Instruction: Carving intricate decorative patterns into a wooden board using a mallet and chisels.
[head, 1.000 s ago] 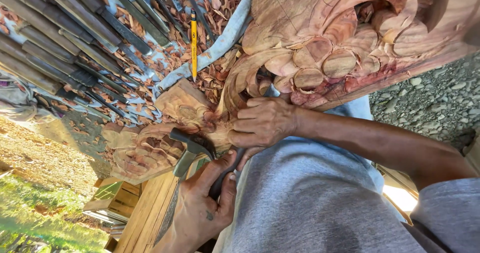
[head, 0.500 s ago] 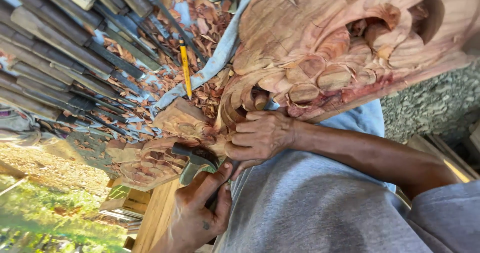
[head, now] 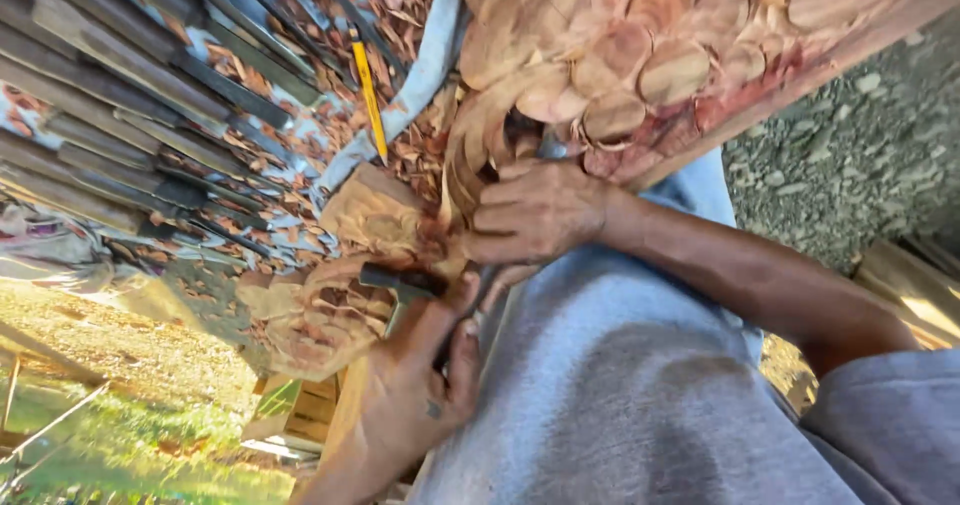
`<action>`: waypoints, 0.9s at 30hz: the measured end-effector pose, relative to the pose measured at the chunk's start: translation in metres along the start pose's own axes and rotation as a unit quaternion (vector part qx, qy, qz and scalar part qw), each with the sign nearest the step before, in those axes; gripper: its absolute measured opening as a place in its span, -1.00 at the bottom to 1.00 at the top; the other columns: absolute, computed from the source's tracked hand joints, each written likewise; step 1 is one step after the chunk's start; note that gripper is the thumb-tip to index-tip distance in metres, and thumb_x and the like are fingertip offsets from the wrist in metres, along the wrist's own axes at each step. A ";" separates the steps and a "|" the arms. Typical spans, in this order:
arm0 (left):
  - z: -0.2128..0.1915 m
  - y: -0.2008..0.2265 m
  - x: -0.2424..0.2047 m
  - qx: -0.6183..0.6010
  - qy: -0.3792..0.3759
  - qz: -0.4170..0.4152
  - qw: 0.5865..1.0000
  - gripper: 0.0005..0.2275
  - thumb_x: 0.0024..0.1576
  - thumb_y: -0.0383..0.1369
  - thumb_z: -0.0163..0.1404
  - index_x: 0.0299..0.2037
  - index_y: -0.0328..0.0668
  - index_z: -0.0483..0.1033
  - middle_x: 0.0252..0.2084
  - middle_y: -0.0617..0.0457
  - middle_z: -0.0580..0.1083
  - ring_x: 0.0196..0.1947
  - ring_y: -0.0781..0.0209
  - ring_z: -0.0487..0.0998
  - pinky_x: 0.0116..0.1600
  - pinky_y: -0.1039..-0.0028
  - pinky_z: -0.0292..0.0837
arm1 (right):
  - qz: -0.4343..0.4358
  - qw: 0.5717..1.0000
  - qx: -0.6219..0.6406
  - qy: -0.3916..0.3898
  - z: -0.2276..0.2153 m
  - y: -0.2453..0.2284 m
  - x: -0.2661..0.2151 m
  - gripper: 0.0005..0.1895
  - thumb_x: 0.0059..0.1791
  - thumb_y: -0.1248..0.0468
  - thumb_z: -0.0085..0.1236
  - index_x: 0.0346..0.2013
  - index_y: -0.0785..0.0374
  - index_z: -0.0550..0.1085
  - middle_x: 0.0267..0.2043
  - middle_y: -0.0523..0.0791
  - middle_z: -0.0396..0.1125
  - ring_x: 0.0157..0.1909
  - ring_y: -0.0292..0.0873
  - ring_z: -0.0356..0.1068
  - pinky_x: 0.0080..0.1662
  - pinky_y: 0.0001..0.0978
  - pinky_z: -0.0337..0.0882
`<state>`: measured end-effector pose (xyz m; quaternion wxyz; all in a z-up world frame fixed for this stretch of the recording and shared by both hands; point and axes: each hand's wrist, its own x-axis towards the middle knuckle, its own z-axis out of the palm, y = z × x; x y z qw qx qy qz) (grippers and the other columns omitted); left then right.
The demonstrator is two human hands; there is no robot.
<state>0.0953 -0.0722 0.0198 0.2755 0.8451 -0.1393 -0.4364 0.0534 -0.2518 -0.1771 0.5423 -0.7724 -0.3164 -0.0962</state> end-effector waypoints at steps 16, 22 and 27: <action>0.025 -0.002 -0.005 0.019 0.034 -0.038 0.998 -0.62 0.07 -0.53 0.07 0.13 -0.23 0.48 -0.41 -0.12 0.46 -0.60 -0.03 0.52 -0.53 0.25 0.41 | -0.037 0.996 0.083 -0.008 -0.006 0.009 0.007 -0.41 -0.04 -0.32 0.26 -0.26 0.14 0.45 -0.42 -0.23 0.18 -0.41 -0.24 0.24 -0.39 -0.35 0.16; 0.013 -0.005 0.013 -0.004 0.035 -0.011 0.999 -0.66 0.06 -0.56 0.07 0.08 -0.25 0.51 -0.39 -0.10 0.49 -0.55 0.00 0.54 -0.48 0.29 0.44 | 0.002 0.998 0.064 0.007 -0.005 0.007 0.004 -0.44 -0.03 -0.31 0.29 -0.27 0.11 0.45 -0.44 -0.25 0.14 -0.44 -0.27 0.20 -0.40 -0.37 0.11; -0.008 -0.001 0.040 -0.026 0.011 -0.004 1.000 -0.66 0.06 -0.56 0.05 0.07 -0.24 0.52 -0.38 -0.08 0.49 -0.51 0.05 0.56 -0.38 0.32 0.50 | 0.058 0.997 0.028 0.052 -0.008 0.007 0.005 -0.41 -0.05 -0.35 0.28 -0.29 0.11 0.45 -0.46 -0.27 0.14 -0.48 -0.29 0.17 -0.41 -0.37 0.05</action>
